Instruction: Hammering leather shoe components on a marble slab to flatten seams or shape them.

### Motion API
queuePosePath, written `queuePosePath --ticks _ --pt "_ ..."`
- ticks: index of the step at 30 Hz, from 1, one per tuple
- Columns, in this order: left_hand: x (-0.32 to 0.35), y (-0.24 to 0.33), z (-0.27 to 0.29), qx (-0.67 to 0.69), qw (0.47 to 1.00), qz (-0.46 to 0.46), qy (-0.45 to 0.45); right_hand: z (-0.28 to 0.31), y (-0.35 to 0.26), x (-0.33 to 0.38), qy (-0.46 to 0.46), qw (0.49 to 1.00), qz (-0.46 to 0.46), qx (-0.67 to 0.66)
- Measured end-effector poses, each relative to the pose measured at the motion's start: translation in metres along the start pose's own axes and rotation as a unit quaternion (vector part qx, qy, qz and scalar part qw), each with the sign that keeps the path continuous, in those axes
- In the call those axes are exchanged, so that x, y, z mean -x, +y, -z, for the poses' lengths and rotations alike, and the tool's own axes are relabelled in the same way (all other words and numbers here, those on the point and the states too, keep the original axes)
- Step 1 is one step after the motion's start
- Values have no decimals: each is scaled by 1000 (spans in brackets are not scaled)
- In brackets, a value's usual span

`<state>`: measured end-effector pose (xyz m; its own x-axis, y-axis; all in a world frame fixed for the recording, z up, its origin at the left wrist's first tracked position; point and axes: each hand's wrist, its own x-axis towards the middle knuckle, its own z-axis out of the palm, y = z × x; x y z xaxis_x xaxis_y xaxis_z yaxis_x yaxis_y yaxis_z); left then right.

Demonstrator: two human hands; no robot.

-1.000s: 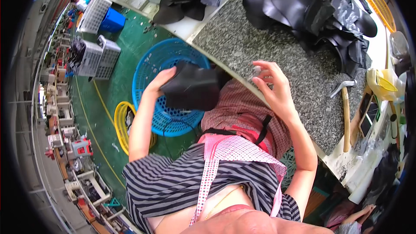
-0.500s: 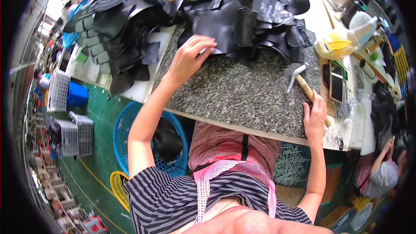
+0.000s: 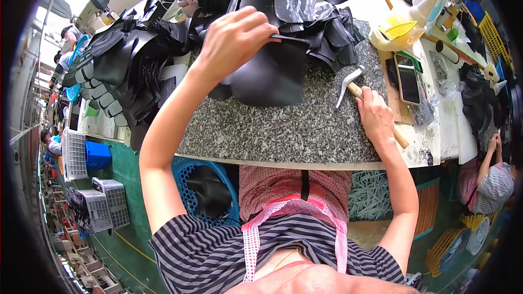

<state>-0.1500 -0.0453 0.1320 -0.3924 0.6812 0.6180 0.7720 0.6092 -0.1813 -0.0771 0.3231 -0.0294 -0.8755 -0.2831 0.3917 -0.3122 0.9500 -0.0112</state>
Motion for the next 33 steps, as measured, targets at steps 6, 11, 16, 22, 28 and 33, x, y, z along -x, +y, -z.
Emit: queuePosePath --ticks 6,11,16,22,28,33 --pt "40 121 42 315 901 278 -107 14 11 -2 16 983 -69 -168" --pt "90 166 -27 345 848 369 -160 69 -3 34 -99 901 -177 -384" --pt "99 176 -41 317 856 373 -167 100 -40 73 -251 838 -100 -475" --pt "85 170 -44 316 886 255 -223 80 -59 81 -255 857 -21 -447" --pt "89 164 -55 353 850 345 -181 82 -60 85 -286 864 -22 -415" --pt "88 160 -55 348 814 412 -214 83 -59 84 -291 858 -30 -422"
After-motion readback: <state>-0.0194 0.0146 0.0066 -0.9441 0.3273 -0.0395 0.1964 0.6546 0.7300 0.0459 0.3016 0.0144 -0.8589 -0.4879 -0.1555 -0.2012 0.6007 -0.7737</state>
